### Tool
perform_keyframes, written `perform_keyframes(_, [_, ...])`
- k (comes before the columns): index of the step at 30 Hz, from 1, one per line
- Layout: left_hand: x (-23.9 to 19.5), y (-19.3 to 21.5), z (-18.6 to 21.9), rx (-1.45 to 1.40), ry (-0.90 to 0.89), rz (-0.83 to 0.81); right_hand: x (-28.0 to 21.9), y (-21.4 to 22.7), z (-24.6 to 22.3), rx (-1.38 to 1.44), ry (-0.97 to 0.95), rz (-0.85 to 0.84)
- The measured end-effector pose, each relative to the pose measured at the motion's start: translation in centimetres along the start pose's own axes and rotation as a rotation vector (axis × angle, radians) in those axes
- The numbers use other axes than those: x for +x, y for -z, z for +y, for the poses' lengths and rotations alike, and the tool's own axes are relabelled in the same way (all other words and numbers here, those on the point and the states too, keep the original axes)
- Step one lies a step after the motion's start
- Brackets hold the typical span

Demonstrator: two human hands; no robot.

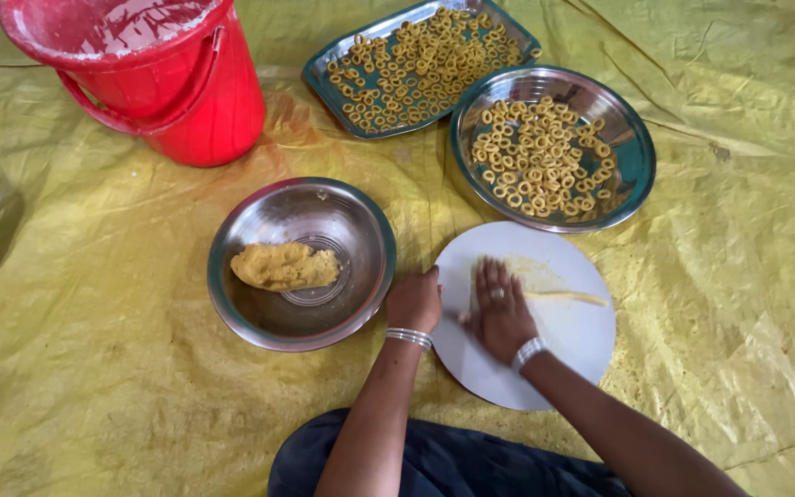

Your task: The person sits on a yellow tarp and shapes small pieces of dough into ring-shaped snacks by hand. They roll the dough into thin strips, coil them into circles, and place the finished pieces into metal trays. A red bucket and a bowl of dough are nearby.

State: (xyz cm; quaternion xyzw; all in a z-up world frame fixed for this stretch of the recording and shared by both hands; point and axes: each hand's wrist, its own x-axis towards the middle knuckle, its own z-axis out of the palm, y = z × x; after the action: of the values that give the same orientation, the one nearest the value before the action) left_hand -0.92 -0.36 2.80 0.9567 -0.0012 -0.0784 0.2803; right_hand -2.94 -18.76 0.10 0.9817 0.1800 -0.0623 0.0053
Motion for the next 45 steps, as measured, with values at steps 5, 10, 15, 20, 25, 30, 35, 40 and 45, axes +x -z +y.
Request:
perform_keyframes(5, [0.5, 0.4, 0.5, 0.011, -0.005, 0.095, 1.1, 1.1, -0.2, 0.098, 0.018, 0.206])
perform_keyframes(10, [0.4, 0.4, 0.8, -0.027, -0.079, 0.285, -2.0, 3.5, -1.7, 0.11, -0.157, 0.016])
perform_keyframes(15, [-0.1, 0.2, 1.7, -0.088, -0.24, 0.394, -0.9, 5.2, 1.1, 0.21, -0.264, 0.146])
perform_keyframes(20, [-1.0, -0.5, 3.6, 0.034, -0.369, 0.23, -3.4, 2.5, 4.2, 0.468, -0.343, 0.496])
perform_keyframes(25, [-1.0, -0.8, 3.8, 0.098, -0.434, 0.269, -5.1, -0.4, 5.1, 0.455, -0.208, 0.799])
perform_keyframes(30, [-0.6, -1.5, 3.2, 0.133, -0.473, 0.276, -4.9, -0.6, 5.4, 0.583, -0.244, 0.842])
perform_keyframes(35, [0.0, -1.9, 2.5, 0.133, -0.41, 0.206, -4.6, -0.3, 5.3, 0.635, -0.321, 0.755])
perform_keyframes(40, [0.2, -2.0, 2.1, 0.144, -0.405, 0.226, -3.9, -1.0, 5.7, 0.556, -0.245, 0.725])
perform_keyframes(45, [0.0, -0.7, 2.2, 0.142, -0.368, 0.33, -3.9, -1.6, 5.8, 0.573, -0.266, 0.708])
